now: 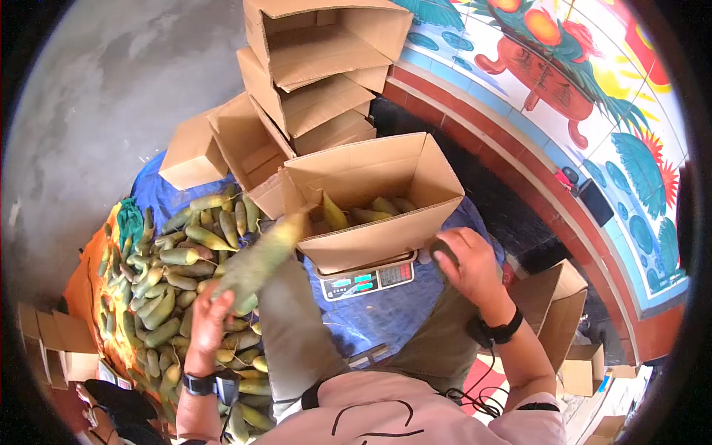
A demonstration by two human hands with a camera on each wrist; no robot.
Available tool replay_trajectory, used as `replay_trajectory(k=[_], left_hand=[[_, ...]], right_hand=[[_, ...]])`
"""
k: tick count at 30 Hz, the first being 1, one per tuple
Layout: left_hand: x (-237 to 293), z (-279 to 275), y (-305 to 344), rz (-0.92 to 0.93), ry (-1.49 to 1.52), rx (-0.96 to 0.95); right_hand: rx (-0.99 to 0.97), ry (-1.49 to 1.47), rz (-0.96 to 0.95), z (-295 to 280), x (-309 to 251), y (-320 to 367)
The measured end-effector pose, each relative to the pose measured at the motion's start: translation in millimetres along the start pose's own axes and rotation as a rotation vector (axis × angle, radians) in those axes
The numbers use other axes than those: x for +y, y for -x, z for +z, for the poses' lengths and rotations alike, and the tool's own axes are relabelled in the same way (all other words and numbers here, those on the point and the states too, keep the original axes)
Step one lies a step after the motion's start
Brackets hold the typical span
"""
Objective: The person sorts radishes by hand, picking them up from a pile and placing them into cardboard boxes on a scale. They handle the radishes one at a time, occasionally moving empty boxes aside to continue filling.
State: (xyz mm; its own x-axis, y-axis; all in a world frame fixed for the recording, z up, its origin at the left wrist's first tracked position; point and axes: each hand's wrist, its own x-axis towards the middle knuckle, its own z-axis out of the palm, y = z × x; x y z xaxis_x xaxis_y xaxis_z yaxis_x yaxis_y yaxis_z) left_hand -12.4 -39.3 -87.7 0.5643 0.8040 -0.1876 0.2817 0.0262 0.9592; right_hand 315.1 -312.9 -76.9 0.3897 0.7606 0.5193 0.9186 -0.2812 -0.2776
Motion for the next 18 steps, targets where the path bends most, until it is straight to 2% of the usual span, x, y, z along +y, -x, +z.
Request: replay_trajectory(k=[3,5,6,9,11,12,15,17,18], left_hand=[[14,30,6,-0.077,0.003,-0.261],[12,48,9,-0.127,0.012,-0.406],[24,60,11,-0.134,0.009,-0.491],[10,76,7,-0.121,-0.03,-0.687],[6,80,3,-0.105,-0.076,-0.713],[4,81,1,-0.086,-0.126,-0.744],[-11,86,-3,0.012,0.02,-0.667],[-12,87,-8,0.02,0.1,-0.656],[-12,86,-9,0.005,0.182,-0.66]], right_hand=[[-0.017,-0.078,-0.131,-3,-31,-14],[-0.138,-0.141,-0.305,0,-49,-15],[-0.141,-0.144,-0.31,4,-53,-15],[-0.212,-0.2,-0.362,20,-57,-2],[-0.398,-0.273,-0.259,29,-50,12],[-0.404,-0.276,-0.266,29,-49,14],[-0.337,-0.266,-0.254,25,-44,7],[-0.226,-0.118,-0.255,18,-39,-10],[-0.214,-0.093,-0.199,14,-36,-18]])
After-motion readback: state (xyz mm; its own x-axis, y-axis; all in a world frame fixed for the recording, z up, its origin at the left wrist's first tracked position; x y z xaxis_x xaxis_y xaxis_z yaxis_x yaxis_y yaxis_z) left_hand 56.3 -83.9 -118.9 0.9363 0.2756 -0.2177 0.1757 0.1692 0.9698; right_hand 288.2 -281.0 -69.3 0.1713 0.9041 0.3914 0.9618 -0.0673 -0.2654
